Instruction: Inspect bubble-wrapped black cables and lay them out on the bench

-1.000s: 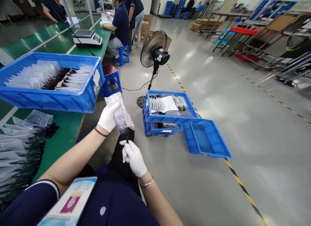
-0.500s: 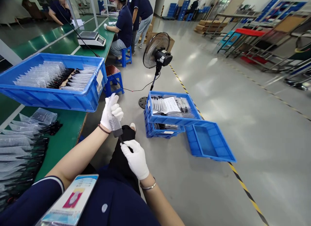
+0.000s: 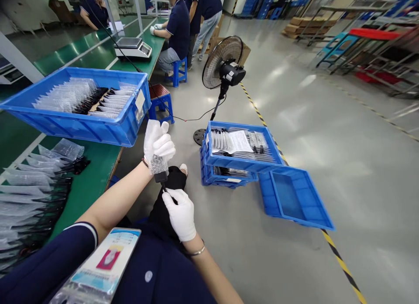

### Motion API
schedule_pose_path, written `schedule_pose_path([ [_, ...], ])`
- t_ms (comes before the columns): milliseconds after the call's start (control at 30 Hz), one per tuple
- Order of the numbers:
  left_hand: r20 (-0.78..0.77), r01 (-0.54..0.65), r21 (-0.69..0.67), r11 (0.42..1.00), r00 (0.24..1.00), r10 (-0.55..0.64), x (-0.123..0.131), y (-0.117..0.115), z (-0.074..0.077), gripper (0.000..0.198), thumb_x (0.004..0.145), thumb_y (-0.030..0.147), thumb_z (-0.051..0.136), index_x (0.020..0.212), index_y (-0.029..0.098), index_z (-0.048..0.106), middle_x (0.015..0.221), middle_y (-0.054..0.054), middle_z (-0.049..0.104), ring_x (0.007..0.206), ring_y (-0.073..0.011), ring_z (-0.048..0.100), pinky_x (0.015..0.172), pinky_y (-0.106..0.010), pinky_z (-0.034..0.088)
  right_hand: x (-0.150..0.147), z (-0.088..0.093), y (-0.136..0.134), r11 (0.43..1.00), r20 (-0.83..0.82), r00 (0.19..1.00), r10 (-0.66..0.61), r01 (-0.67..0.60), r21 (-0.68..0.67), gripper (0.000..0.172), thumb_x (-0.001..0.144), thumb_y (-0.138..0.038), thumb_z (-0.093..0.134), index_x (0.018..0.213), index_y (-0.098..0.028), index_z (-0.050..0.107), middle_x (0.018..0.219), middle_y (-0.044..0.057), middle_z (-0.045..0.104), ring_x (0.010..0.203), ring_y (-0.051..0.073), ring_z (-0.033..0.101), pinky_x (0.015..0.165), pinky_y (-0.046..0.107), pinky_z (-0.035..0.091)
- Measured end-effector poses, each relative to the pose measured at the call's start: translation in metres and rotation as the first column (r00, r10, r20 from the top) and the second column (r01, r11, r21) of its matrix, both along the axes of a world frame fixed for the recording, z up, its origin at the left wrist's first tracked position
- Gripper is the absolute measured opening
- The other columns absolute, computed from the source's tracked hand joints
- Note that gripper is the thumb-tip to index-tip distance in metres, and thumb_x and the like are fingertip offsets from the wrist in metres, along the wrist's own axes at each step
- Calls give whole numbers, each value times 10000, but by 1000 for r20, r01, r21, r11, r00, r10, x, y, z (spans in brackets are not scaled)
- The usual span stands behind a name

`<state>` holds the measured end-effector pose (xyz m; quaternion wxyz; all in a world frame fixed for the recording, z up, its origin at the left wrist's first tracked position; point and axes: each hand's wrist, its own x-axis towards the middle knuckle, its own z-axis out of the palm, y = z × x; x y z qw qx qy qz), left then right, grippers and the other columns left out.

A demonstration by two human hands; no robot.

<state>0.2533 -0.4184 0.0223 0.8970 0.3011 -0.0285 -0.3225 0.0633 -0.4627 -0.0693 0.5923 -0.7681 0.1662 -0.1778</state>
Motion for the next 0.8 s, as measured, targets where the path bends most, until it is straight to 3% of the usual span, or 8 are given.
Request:
schedule_pose_path([
  [300, 2, 54, -13, 998, 999, -54, -1, -10, 0, 457, 1030, 604, 439, 1069, 236, 708, 470, 85, 183, 359, -95, 109, 408, -258, 180, -4, 0, -7, 999, -26, 1000, 2, -1, 42, 185, 878, -419, 687, 939, -297, 812, 916, 52, 737, 880, 266, 659, 893, 426, 507],
  [367, 6, 109, -24, 994, 994, -109, 0, -15, 0, 494, 1039, 608, 399, 1051, 217, 701, 458, 84, 200, 349, -102, 148, 401, -254, 196, -4, 1, -7, 992, -39, 999, 30, -25, 124, 217, 876, -465, 696, 871, -272, 795, 840, 50, 702, 836, 254, 635, 881, 418, 502],
  [433, -2, 135, -18, 991, 991, -135, -1, -22, -3, 521, 1044, 601, 373, 1020, 193, 695, 457, 69, 279, 354, -112, 244, 405, -251, 243, -3, 0, -7, 941, -23, 997, 70, -58, 334, 321, 884, -552, 694, 799, -247, 750, 727, 31, 626, 753, 224, 592, 841, 403, 510],
  [500, -13, 110, 22, 994, 994, -110, -6, -28, -10, 471, 1021, 578, 459, 990, 172, 696, 514, 24, 441, 421, -133, 408, 465, -265, 360, -1, -3, -8, 772, 15, 997, 73, -66, 633, 400, 869, -636, 703, 818, -240, 711, 677, -5, 532, 659, 173, 520, 784, 377, 526],
  [567, 9, 51, 85, 995, 999, -52, -14, -34, -21, 346, 918, 509, 673, 978, 169, 700, 635, -22, 580, 557, -170, 551, 606, -312, 476, 2, -8, -11, 508, 42, 998, 44, -58, 860, 413, 811, -643, 780, 877, -246, 688, 695, -36, 469, 600, 125, 441, 742, 340, 536],
  [667, 79, 27, 138, 990, 996, -39, -34, -38, -42, 445, 651, 350, 915, 984, 175, 679, 744, -17, 645, 666, -174, 611, 736, -321, 515, 9, -15, -21, 201, 75, 997, 38, -81, 976, 394, 739, -519, 901, 871, -242, 654, 708, -59, 418, 568, 92, 383, 721, 291, 542],
  [733, 108, 64, 162, 985, 991, -82, -48, -38, -55, 552, 561, 333, 954, 987, 167, 645, 759, 0, 645, 638, -136, 597, 687, -270, 509, 14, -21, -29, 104, 98, 995, 25, -100, 990, 341, 776, -446, 891, 866, -235, 638, 706, -61, 419, 559, 89, 381, 708, 277, 546],
  [800, 143, 102, 241, 965, 980, -139, -61, -38, -67, 564, 564, 366, 947, 969, 161, 613, 748, 5, 637, 584, -106, 569, 594, -225, 481, 18, -29, -35, 121, 107, 994, 15, -108, 987, 276, 853, -403, 828, 837, -228, 616, 690, -59, 426, 544, 91, 386, 682, 272, 546],
])
